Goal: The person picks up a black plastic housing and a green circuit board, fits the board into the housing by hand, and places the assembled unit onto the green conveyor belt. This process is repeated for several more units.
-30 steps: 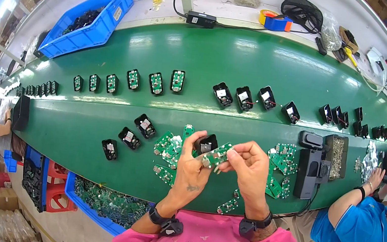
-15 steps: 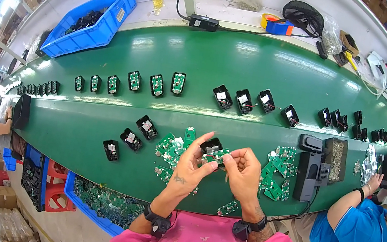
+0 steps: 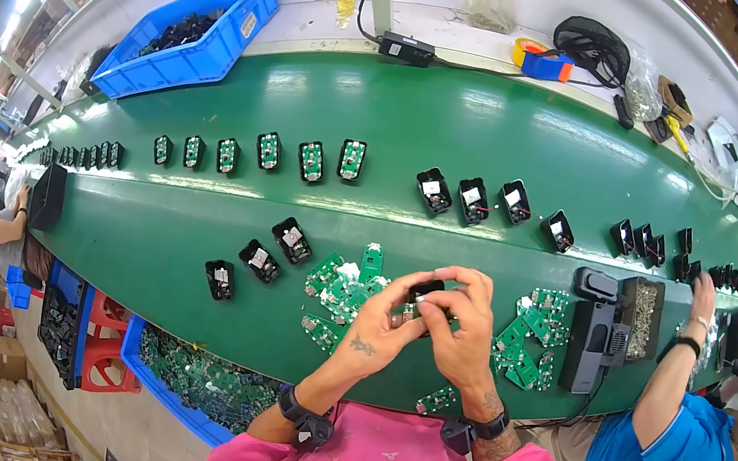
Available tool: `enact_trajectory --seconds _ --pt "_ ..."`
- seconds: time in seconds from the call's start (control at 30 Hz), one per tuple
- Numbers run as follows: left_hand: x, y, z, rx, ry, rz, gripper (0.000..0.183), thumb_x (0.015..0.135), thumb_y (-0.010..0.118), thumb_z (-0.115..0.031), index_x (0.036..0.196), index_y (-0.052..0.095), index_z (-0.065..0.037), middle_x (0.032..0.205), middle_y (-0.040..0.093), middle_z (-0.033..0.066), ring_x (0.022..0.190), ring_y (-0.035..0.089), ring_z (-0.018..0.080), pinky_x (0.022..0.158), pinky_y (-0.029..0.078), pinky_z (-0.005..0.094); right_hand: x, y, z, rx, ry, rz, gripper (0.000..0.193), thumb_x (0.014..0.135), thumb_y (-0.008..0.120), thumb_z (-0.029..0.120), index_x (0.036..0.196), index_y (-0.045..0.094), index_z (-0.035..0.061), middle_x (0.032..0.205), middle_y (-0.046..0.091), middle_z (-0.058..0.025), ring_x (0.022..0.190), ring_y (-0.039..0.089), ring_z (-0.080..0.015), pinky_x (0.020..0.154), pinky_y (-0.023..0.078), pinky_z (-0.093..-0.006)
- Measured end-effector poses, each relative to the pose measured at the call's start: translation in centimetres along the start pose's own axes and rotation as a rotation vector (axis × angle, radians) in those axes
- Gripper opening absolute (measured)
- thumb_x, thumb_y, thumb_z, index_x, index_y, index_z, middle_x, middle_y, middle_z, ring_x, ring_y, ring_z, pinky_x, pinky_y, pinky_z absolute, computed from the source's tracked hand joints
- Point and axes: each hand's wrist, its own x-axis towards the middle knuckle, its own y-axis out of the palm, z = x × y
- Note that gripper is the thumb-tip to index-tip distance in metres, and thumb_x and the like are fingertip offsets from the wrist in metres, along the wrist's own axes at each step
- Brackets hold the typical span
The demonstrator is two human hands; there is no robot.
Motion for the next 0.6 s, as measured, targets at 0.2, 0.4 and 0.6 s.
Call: enact_trajectory --seconds 0.2,0.4,0.6 --pt "-0.1 1.2 -0.9 0.02 0.069 -0.101 0.053 0.093 0.06 0.004 0.143 0.045 -0.002 0.126 0.06 0.0129 0.111 0.062 0.0169 0.091 0.054 0.0296 -1.1 0.3 0.6 -0.026 -0.016 -0.143 0.011 0.093 0.065 0.013 0.089 0.062 0.0029 0.122 0.054 -0.0146 0.11 0.05 -0.0266 0.086 0.044 -0.0349" --pt "-0.6 1.8 -2.3 0.307 0.272 -0.225 0.053 0.091 0.06 0.007 0.142 0.049 -0.004 0.121 0.064 0.0128 0.106 0.065 0.0154 0.087 0.055 0.0287 -0.8 -0.9 1.7 -0.113 -0.161 -0.108 0.007 0.089 0.068 0.005 0.09 0.062 0.0022 0.095 0.063 -0.0116 0.082 0.059 -0.0269 0.071 0.049 -0.0346" --pt "-0.6 2.1 -3.0 0.241 0.221 -0.155 0.054 0.092 0.061 0.005 0.143 0.048 -0.005 0.122 0.063 0.0127 0.105 0.064 0.0147 0.087 0.055 0.0291 -0.6 -1.2 2.2 0.113 -0.091 -0.088 0.008 0.088 0.07 0.003 0.092 0.063 0.0011 0.077 0.064 -0.0096 0.06 0.06 -0.0202 0.055 0.047 -0.0296"
